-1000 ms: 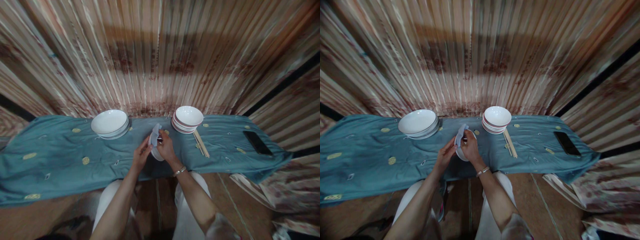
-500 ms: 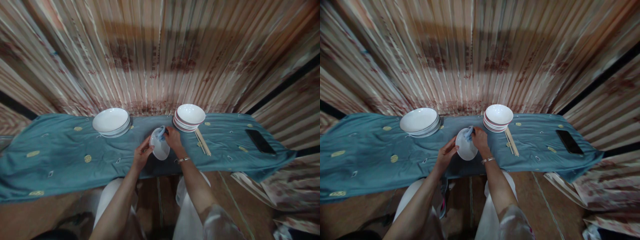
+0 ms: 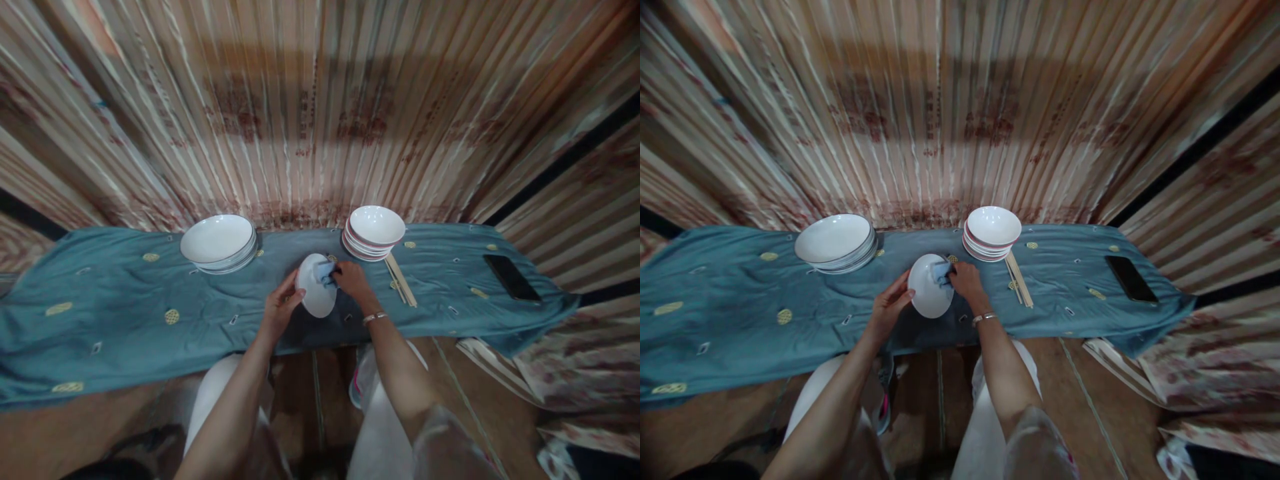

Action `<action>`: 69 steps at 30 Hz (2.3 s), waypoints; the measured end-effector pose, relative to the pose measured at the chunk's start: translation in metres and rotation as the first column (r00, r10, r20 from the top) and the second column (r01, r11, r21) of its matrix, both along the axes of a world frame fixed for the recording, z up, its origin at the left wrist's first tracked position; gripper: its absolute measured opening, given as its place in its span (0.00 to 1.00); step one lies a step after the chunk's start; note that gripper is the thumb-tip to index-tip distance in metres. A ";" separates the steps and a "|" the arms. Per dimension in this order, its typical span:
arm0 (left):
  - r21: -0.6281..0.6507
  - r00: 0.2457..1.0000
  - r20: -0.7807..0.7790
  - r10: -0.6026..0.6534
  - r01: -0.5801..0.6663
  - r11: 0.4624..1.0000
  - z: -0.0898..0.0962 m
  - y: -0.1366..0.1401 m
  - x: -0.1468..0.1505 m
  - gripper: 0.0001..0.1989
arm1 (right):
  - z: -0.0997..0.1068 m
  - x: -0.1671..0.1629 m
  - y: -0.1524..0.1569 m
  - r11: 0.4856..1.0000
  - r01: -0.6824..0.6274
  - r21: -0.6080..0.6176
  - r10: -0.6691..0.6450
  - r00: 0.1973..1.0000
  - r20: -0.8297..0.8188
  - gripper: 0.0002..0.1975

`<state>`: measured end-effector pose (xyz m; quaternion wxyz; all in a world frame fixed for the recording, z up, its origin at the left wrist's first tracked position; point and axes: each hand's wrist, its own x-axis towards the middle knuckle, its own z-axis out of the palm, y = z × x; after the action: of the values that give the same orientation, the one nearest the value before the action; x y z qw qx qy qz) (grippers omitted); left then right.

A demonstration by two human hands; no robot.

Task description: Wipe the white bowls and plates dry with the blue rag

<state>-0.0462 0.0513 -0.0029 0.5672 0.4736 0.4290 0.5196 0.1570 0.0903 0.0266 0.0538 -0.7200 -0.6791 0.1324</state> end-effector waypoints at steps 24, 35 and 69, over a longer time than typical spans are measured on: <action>-0.130 0.990 0.112 0.088 -0.073 0.989 -0.001 0.001 0.000 0.38 | -0.016 -0.061 -0.041 0.940 -0.076 0.334 0.335 0.404 -0.851 0.21; -0.107 0.996 0.071 0.044 -0.036 0.994 0.002 0.001 -0.003 0.37 | -0.014 -0.017 -0.047 0.901 -0.420 0.105 0.376 0.639 -0.671 0.12; -0.109 0.995 0.084 0.044 -0.034 0.993 0.005 -0.001 -0.003 0.36 | -0.017 -0.035 -0.030 0.956 -0.279 0.088 0.157 0.234 -0.959 0.17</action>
<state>-0.0491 0.0505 0.0016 0.5996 0.4110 0.4406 0.5267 0.1219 0.0602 0.0095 0.3966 -0.3929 -0.5934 0.5798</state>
